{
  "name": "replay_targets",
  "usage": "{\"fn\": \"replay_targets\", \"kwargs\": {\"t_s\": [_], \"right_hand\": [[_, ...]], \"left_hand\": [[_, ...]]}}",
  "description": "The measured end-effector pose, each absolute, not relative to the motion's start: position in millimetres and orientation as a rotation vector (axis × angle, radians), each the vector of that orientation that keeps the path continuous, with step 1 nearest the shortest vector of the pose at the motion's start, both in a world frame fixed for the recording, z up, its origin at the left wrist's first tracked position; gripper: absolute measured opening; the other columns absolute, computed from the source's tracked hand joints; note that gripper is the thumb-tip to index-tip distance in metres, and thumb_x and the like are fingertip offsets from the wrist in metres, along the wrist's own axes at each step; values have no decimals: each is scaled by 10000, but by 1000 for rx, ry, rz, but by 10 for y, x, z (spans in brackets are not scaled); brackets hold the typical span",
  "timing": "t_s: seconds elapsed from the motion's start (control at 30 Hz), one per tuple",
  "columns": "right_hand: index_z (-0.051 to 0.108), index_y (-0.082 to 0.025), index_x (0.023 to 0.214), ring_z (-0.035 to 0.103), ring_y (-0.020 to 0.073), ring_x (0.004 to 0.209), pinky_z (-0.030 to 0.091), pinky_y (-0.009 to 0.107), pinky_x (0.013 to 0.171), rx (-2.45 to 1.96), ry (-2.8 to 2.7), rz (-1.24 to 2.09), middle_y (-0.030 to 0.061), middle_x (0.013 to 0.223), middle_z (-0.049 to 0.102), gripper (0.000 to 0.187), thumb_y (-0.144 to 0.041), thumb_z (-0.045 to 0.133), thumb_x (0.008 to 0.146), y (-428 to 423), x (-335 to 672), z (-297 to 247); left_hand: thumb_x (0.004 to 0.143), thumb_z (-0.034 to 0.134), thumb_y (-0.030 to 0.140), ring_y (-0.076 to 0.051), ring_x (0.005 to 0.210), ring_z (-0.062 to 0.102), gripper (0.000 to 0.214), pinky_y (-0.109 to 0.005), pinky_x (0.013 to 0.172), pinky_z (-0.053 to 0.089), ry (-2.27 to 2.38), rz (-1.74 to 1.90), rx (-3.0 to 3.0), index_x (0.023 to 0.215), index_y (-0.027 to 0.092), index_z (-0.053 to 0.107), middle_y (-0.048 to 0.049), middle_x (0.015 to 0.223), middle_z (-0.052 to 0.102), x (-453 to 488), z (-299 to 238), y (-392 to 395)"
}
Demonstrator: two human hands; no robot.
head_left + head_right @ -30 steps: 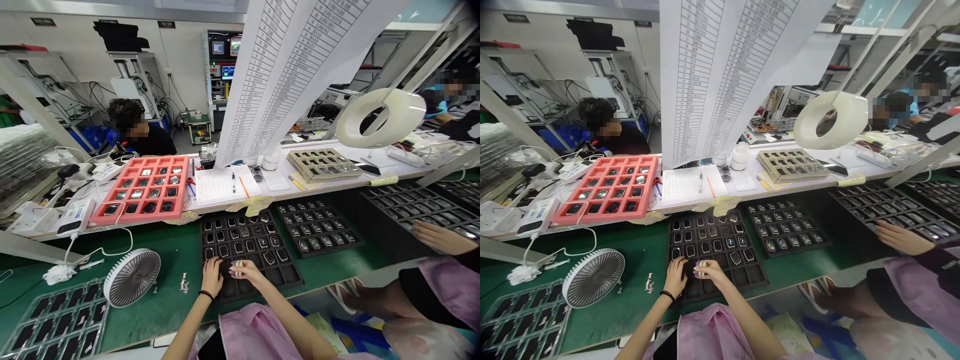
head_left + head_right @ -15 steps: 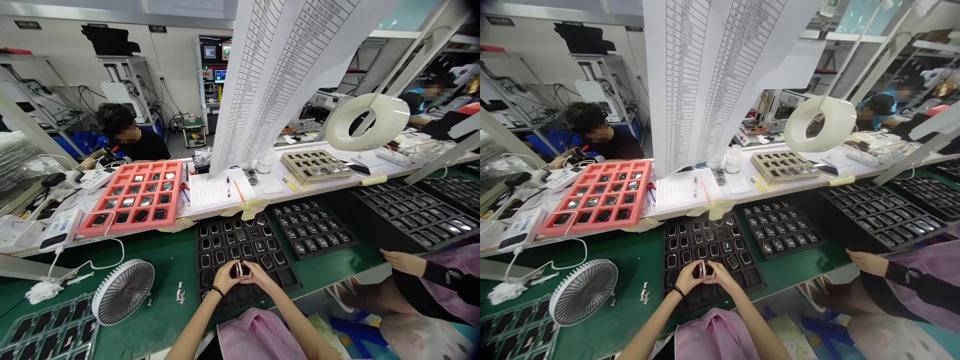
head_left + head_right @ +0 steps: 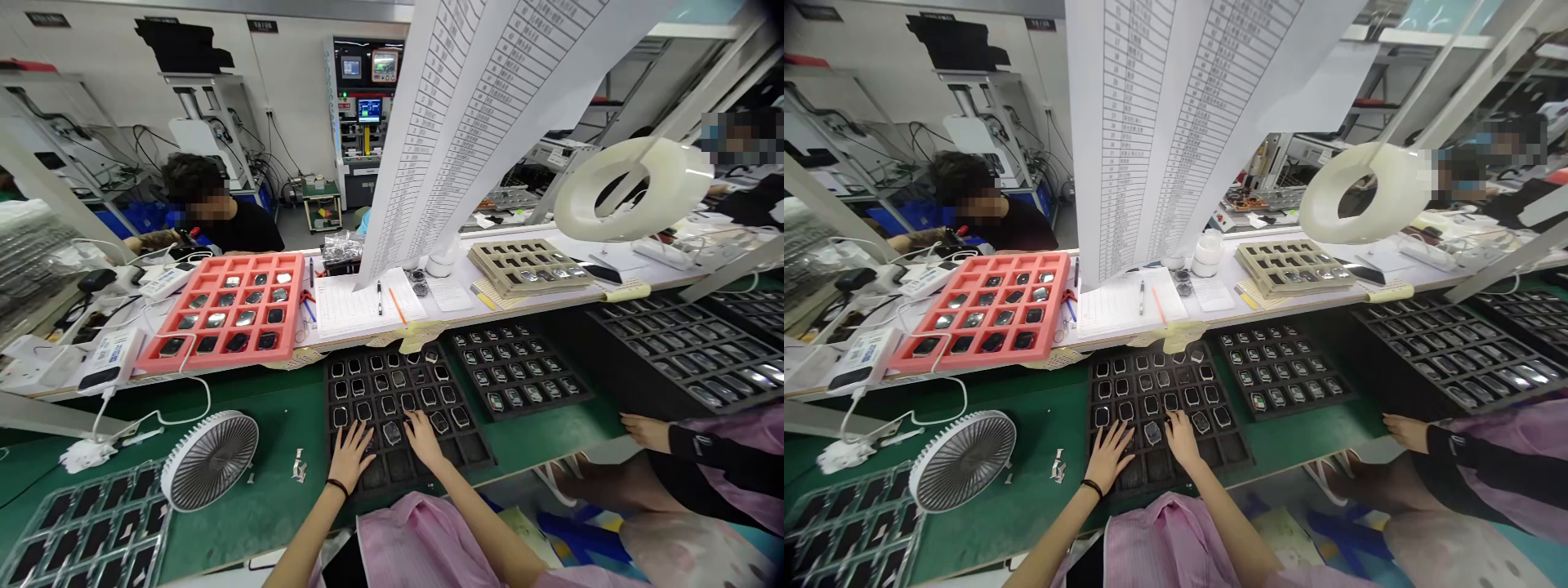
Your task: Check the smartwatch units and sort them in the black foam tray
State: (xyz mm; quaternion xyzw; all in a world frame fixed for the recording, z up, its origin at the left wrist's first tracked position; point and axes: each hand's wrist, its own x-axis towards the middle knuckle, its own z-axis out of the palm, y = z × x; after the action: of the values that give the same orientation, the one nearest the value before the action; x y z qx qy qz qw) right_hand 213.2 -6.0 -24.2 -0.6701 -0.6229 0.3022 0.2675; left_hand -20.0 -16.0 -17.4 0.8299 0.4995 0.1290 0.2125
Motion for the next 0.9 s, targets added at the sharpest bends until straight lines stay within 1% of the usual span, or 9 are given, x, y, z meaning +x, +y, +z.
{"fn": "replay_targets", "kwargs": {"t_s": [0.07,0.13,0.2,0.27,0.37,0.5,0.7,0.8,0.9], "right_hand": [[564,-171,1224,466,321,1220,362,529,1012,-1793,-1764,729,163,1262,533,382,-268,373,908,-138,2106,-211],[521,-198,1285,372,297,1316,297,526,1076,-1734,-1855,681,129,1383,460,404,-295,348,933,-225,2068,-184],[448,-232,1358,282,252,1380,252,494,1122,-1643,-2012,609,74,1473,378,428,-309,322,956,-315,2016,-191],[347,-258,1424,242,223,1402,248,481,1131,-1565,-2199,503,40,1510,325,458,-318,289,974,-398,1957,-245],[221,-264,1470,242,213,1403,253,492,1126,-1564,-2361,390,32,1524,289,493,-337,260,984,-481,1881,-372],[191,-253,1474,239,211,1405,228,495,1134,-1615,-2388,363,32,1531,256,502,-351,256,986,-507,1843,-482],[149,-261,1478,236,207,1406,225,487,1134,-1609,-2391,322,24,1533,244,509,-341,255,987,-510,1847,-507],[121,-267,1480,241,209,1404,224,489,1133,-1607,-2378,288,23,1534,241,516,-341,255,988,-521,1831,-520],[95,-269,1482,252,211,1400,223,489,1131,-1610,-2368,260,25,1532,246,522,-338,250,988,-528,1816,-536]], "left_hand": [[921,452,292,-264,1366,313,476,-526,1113,195,1423,330,2416,1393,306,386,-44,1458,421,-232,-167,-262],[930,411,259,-236,1347,342,471,-473,1105,241,1540,240,2468,1399,294,376,-32,1453,429,-230,-111,-370],[927,379,216,-227,1273,429,443,-422,1053,322,1709,129,2380,1365,255,432,-54,1401,485,-232,-14,-495],[922,350,196,-250,1155,521,404,-411,950,403,1857,49,2231,1292,177,511,-113,1299,553,-252,89,-631],[901,383,226,-304,1026,587,384,-425,807,457,1980,-33,2075,1221,89,545,-178,1154,604,-281,180,-786],[845,463,197,-313,943,630,428,-417,756,458,2053,-131,1895,1261,105,494,-171,1076,620,-230,164,-780],[830,452,166,-295,886,657,390,-361,701,447,2097,-116,1659,1215,100,460,-175,1034,601,-188,84,-590],[810,488,167,-229,823,660,266,-305,677,443,2054,-16,1594,1074,138,501,-128,1019,595,-282,45,-560],[785,511,146,-164,742,635,147,-261,657,447,1999,127,1559,927,183,498,-51,927,591,-407,-2,-575]]}}
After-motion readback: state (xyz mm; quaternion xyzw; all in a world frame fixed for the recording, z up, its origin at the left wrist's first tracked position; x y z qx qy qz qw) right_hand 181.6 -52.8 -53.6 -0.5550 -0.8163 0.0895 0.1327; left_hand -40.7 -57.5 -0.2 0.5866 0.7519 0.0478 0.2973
